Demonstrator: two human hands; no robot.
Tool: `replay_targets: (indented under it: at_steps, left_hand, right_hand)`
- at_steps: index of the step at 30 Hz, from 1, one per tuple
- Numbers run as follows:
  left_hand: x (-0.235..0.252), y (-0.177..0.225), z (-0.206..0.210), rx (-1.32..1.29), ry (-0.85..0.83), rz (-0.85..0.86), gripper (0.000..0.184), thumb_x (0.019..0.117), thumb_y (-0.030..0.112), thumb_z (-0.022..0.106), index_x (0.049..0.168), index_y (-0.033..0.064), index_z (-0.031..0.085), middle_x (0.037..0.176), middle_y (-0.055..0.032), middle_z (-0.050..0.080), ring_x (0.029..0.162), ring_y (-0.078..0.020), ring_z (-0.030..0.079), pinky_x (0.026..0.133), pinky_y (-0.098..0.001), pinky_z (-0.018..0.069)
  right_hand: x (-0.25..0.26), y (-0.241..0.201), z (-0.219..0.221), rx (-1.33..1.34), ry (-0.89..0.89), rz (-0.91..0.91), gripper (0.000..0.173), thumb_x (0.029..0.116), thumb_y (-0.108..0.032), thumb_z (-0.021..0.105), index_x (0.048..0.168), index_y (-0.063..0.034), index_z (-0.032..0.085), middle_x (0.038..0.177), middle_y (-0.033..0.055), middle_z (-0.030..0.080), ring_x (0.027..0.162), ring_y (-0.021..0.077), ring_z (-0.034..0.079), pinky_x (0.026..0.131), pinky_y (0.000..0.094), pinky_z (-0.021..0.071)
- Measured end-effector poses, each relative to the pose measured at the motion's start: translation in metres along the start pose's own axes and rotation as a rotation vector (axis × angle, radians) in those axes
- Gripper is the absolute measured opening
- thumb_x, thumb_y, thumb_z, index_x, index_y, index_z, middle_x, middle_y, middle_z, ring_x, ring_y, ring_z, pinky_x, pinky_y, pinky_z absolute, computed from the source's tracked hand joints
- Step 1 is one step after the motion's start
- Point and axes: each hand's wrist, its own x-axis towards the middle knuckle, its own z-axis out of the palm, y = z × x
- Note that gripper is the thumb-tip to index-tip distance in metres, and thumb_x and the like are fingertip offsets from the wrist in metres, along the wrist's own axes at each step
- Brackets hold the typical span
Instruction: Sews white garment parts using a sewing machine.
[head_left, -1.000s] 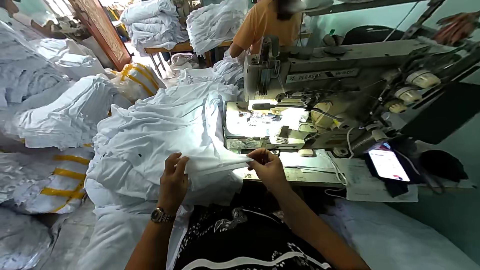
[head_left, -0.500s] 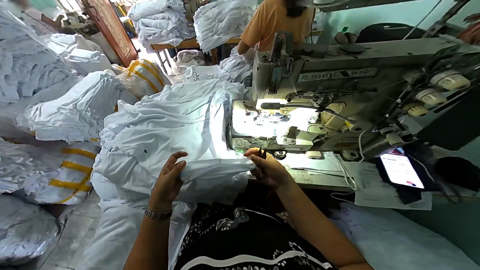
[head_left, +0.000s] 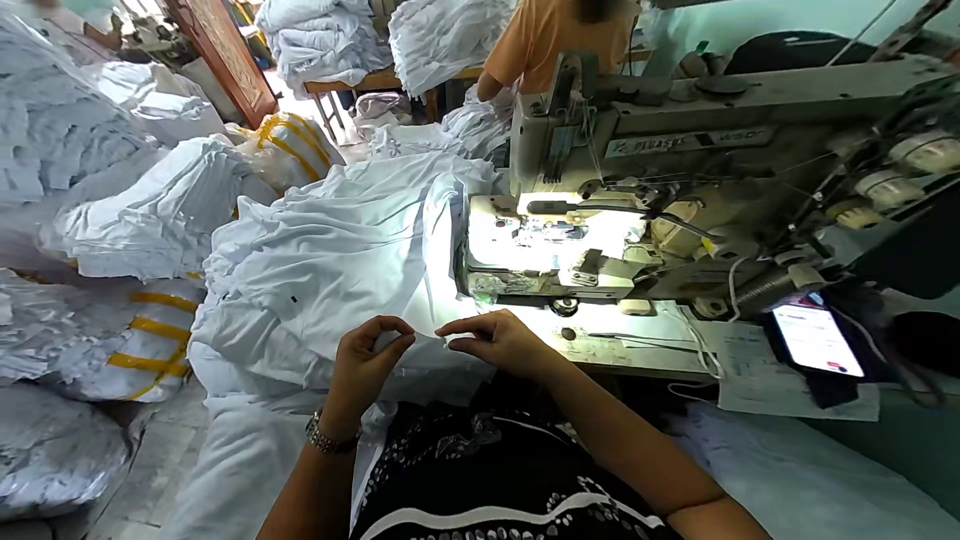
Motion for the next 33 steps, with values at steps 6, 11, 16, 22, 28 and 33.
replay_targets:
  at_steps: [6,11,16,22,28,33]
  left_hand:
    - [-0.001,0.002,0.005,-0.073,-0.029,0.066,0.008,0.0951,0.01,0.07,0.102,0.006,0.072,0.091,0.0043,0.072,0.075,0.0001,0.063,0.068,-0.0165,0.0536]
    - [-0.001,-0.001,0.001,0.047,-0.061,0.095,0.023,0.0891,0.011,0.078,0.11,0.0038,0.071,0.101,0.0012,0.074,0.084,-0.0025,0.069,0.076,-0.0199,0.059]
    - [0.007,-0.02,0.007,0.65,-0.222,0.191,0.036,0.0943,0.021,0.069,0.131,0.0188,0.071,0.099,-0.0081,0.073,0.087,-0.0213,0.069,0.081,-0.0439,0.0567]
    - [0.014,-0.051,0.028,0.859,-0.139,0.41,0.023,0.0961,0.01,0.056,0.103,0.0128,0.077,0.07,-0.0067,0.062,0.062,-0.0231,0.062,0.062,-0.0406,0.0514]
    - [0.01,-0.039,0.01,0.413,-0.195,0.182,0.019,0.0898,0.009,0.067,0.107,0.0076,0.075,0.094,-0.002,0.074,0.083,-0.0075,0.069,0.077,-0.0291,0.0583]
    - [0.0,0.003,-0.029,-0.375,-0.003,-0.018,0.03,0.0924,0.029,0.075,0.121,0.0248,0.069,0.092,0.0099,0.074,0.074,0.0023,0.067,0.069,-0.0177,0.0584]
  right_hand:
    - [0.003,-0.004,0.02,-0.162,0.127,0.069,0.031,0.0963,-0.045,0.067,0.115,-0.0228,0.078,0.077,-0.0036,0.068,0.061,0.0053,0.05,0.063,0.0302,0.0453]
    - [0.001,0.005,0.03,-0.19,0.224,0.006,0.025,0.1003,-0.031,0.06,0.103,-0.0129,0.077,0.071,-0.0006,0.063,0.058,0.0071,0.049,0.058,0.0282,0.0439]
    - [-0.011,-0.007,0.031,-0.195,0.172,-0.068,0.025,0.1023,-0.028,0.059,0.105,-0.0089,0.075,0.073,0.0028,0.065,0.06,0.0104,0.054,0.06,0.0291,0.0479]
    - [-0.025,-0.009,0.042,-0.32,0.227,-0.352,0.019,0.1011,-0.021,0.06,0.095,-0.0073,0.072,0.07,0.0038,0.066,0.06,0.0123,0.061,0.056,0.0276,0.0509]
    - [-0.028,-0.009,0.028,-0.135,0.227,-0.221,0.024,0.1029,-0.024,0.06,0.108,-0.0035,0.071,0.067,0.0023,0.059,0.055,0.0081,0.051,0.054,0.0249,0.0465]
    - [-0.034,0.001,-0.018,0.55,0.221,0.021,0.019,0.0983,-0.028,0.067,0.111,-0.0152,0.073,0.075,-0.0137,0.065,0.059,-0.0068,0.054,0.054,0.0125,0.0452]
